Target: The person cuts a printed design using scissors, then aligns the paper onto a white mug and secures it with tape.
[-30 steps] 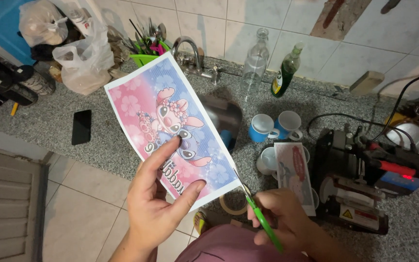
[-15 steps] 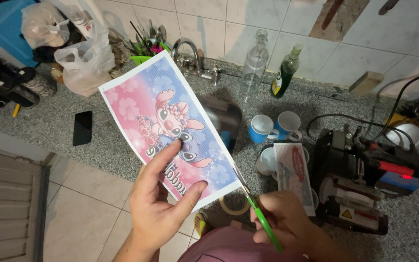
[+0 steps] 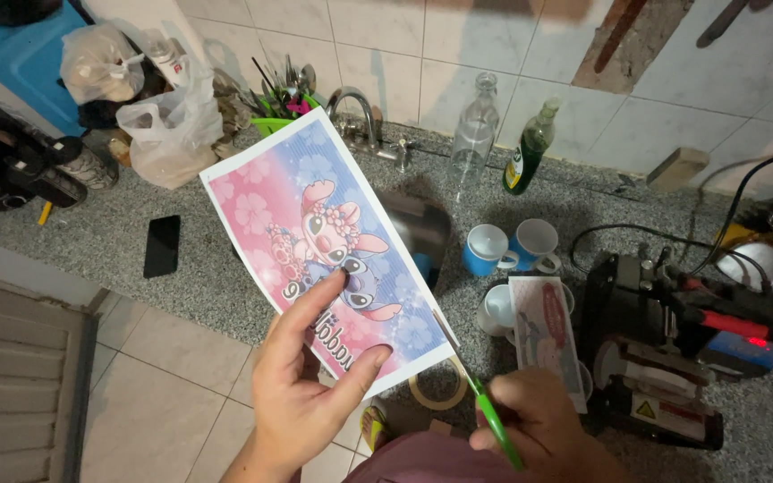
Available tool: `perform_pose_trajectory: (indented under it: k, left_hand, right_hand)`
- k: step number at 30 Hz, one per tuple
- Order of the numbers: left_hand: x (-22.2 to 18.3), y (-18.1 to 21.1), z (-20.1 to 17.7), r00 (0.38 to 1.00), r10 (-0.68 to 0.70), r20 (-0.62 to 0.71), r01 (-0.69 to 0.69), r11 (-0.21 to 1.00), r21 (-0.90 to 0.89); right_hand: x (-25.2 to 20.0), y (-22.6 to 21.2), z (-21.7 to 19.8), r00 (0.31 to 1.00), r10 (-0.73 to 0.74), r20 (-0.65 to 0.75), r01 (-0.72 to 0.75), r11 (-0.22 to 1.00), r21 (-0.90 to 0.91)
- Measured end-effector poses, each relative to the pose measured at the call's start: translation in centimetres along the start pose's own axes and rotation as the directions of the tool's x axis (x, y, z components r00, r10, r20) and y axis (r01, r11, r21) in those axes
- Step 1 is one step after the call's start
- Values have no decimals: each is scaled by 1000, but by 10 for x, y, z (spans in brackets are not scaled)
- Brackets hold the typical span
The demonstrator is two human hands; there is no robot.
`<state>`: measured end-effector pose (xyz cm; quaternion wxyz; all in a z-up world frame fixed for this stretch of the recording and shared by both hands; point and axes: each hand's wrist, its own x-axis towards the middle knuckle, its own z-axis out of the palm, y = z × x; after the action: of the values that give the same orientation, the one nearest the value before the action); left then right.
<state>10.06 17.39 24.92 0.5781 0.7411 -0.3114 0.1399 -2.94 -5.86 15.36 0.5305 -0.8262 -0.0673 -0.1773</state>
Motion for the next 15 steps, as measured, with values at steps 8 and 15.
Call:
perform_pose_trajectory:
  k: [8, 15]
  left_hand:
    - [1, -1, 3, 1000, -18, 2, 18, 1000, -6]
    - [3, -1, 8, 1000, -12, 3, 12, 996, -85]
  right_hand:
    - [-2, 5, -3, 999, 33, -8, -33, 999, -12]
    - [-10, 26, -8, 999, 36, 19, -34, 994, -103]
